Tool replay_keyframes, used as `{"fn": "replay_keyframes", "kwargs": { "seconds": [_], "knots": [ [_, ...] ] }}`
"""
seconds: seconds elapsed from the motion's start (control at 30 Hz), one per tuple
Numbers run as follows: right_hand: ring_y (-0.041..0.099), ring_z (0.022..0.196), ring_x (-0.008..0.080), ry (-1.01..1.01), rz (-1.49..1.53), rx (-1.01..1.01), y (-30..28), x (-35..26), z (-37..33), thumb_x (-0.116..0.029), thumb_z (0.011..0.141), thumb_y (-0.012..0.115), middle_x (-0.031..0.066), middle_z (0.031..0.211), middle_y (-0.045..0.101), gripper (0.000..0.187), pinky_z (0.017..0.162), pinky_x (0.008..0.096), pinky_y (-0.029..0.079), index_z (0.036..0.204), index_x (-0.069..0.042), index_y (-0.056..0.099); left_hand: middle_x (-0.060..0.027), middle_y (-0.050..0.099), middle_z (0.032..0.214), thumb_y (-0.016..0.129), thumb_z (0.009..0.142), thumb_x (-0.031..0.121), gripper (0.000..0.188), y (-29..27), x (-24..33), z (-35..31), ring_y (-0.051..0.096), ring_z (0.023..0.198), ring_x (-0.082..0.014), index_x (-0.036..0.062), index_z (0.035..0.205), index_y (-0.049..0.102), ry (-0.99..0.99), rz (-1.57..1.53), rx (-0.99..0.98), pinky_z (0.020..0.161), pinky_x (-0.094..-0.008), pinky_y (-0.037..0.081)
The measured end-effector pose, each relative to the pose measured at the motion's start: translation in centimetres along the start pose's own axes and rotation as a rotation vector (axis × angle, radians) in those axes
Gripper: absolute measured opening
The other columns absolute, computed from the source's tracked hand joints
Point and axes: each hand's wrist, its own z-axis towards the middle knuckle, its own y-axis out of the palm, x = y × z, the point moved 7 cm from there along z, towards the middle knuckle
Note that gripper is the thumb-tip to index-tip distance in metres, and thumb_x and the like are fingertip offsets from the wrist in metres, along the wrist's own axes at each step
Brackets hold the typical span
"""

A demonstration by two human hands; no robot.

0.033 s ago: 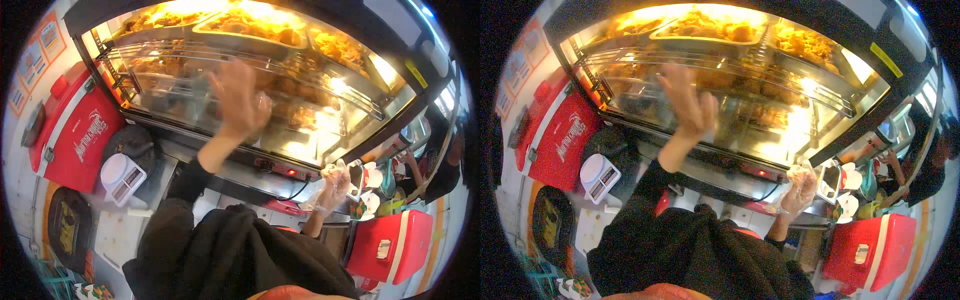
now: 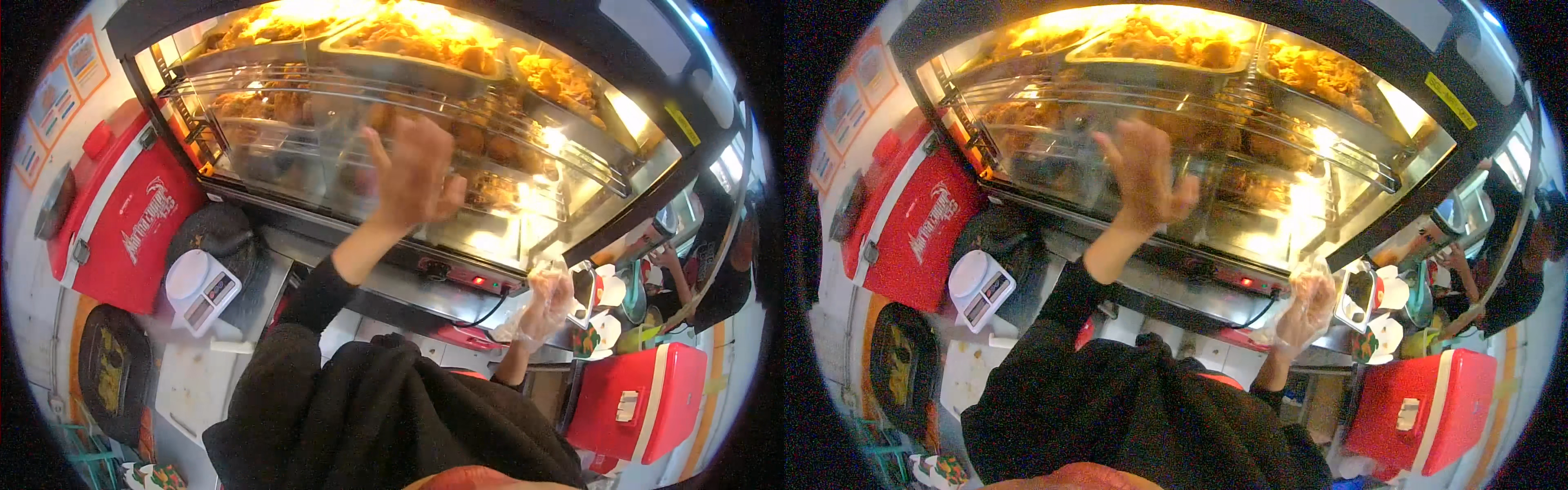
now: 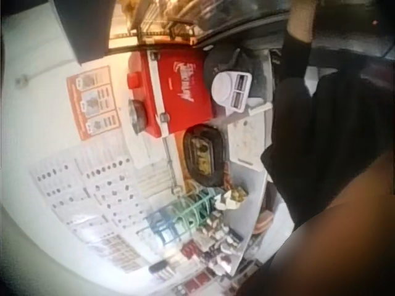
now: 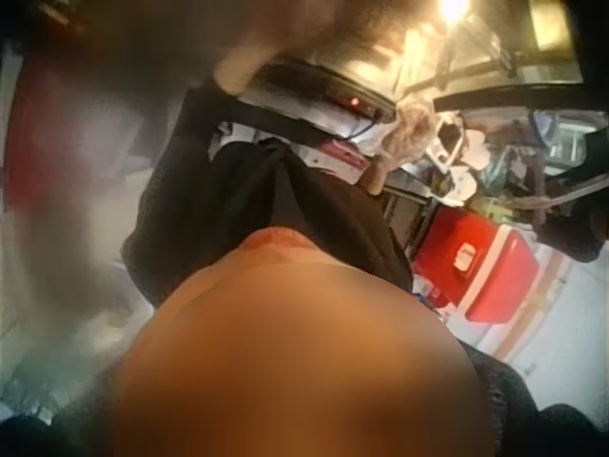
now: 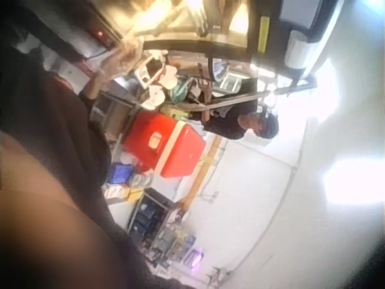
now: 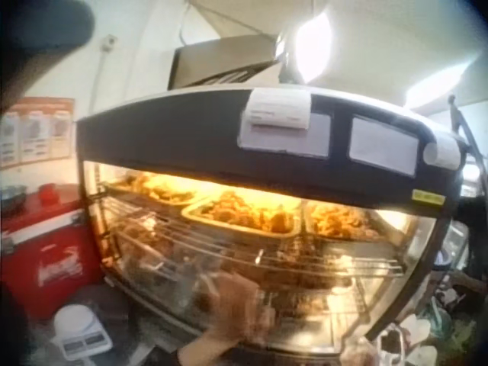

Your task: The person assembles a food order by placing rice, fried chicken, and scrambled eggs into a bento-style container. They use a knife to cut the chicken, a spoon to scoop the eggs, and a pen to mark a receipt. The person also handles packaging materials and places the completed meal into a box.

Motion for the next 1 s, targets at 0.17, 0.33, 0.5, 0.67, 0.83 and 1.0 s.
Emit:
{"fn": "replay_keyframes", "kwargs": {
  "seconds": [0.17, 0.33, 0.5, 0.67, 0.83, 1.0],
  "knots": [
    [0.049, 0.098, 0.0186, -0.338, -0.328, -0.077, 3.0, -2.2, 2.0, -0.013, 0.083, 0.052, 0.0114, 0.107, 0.053, 0.031, 0.085, 0.0279, 0.038, 0.11, 0.002, 0.046, -0.0083, 0.019, 0.139, 0.041, 0.08, 0.045, 0.063, 0.9, -4.3, -1.3, 0.014, 0.128, -0.0334, 0.0149, 0.133, 0.023, -0.121, 0.068, -0.092, 0.096, -0.0622, 0.0],
    [0.051, 0.088, 0.0191, -0.368, -0.064, 0.206, 1.7, -1.0, 2.0, -0.007, 0.08, 0.054, 0.0133, 0.1, 0.05, 0.026, 0.072, 0.0276, 0.049, 0.104, 0.002, 0.046, -0.0171, 0.042, 0.118, 0.044, 0.079, 0.041, 0.047, 1.6, 1.5, -0.1, 0.029, 0.118, -0.0383, 0.0102, 0.115, 0.044, -0.108, -0.03, -0.346, 0.093, -0.065, 0.006],
    [0.053, 0.087, 0.024, -0.437, 0.035, 0.279, 1.9, -1.1, 0.6, -0.006, 0.079, 0.055, 0.0172, 0.103, 0.05, 0.026, 0.065, 0.0308, 0.053, 0.101, 0.001, 0.044, 0.0047, 0.031, 0.133, 0.047, 0.076, 0.045, 0.061, 6.2, 9.6, 0.2, 0.025, 0.125, -0.0164, 0.0216, 0.13, 0.031, 0.252, 0.093, -0.067, 0.097, -0.0584, -0.004],
    [0.051, 0.096, 0.0246, -0.58, -0.184, 0.306, 3.3, -2.0, 0.2, -0.021, 0.086, 0.05, 0.0163, 0.104, 0.052, 0.034, 0.083, 0.0335, 0.042, 0.108, 0.005, 0.045, 0.0016, 0.023, 0.138, 0.047, 0.075, 0.047, 0.068, 6.1, 7.0, -0.2, 0.019, 0.128, -0.0151, 0.0196, 0.133, 0.024, 0.174, -0.011, -0.184, 0.099, -0.0554, -0.006],
    [0.041, 0.112, 0.0258, -0.319, -0.306, 0.015, 7.2, 1.1, 1.3, -0.027, 0.086, 0.048, 0.0156, 0.119, 0.045, 0.042, 0.096, 0.0342, 0.031, 0.118, 0.0, 0.04, -0.0027, 0.029, 0.135, 0.05, 0.076, 0.028, 0.054, 1.8, -0.5, -1.2, 0.023, 0.127, -0.0191, 0.0139, 0.127, 0.036, 0.08, -0.017, -0.214, 0.102, -0.0522, 0.004],
    [0.028, 0.122, 0.0251, -0.41, -0.202, -0.39, 14.8, 3.5, -1.6, -0.027, 0.089, 0.041, 0.0152, 0.13, 0.031, 0.052, 0.101, 0.035, 0.022, 0.13, -0.001, 0.022, -0.0112, 0.053, 0.112, 0.056, 0.069, 0.006, 0.033, -10.2, -1.7, -5.5, 0.054, 0.097, -0.0224, 0.0009, 0.102, 0.056, -0.113, -0.406, -0.246, 0.086, -0.0372, 0.042]
  ]
}}
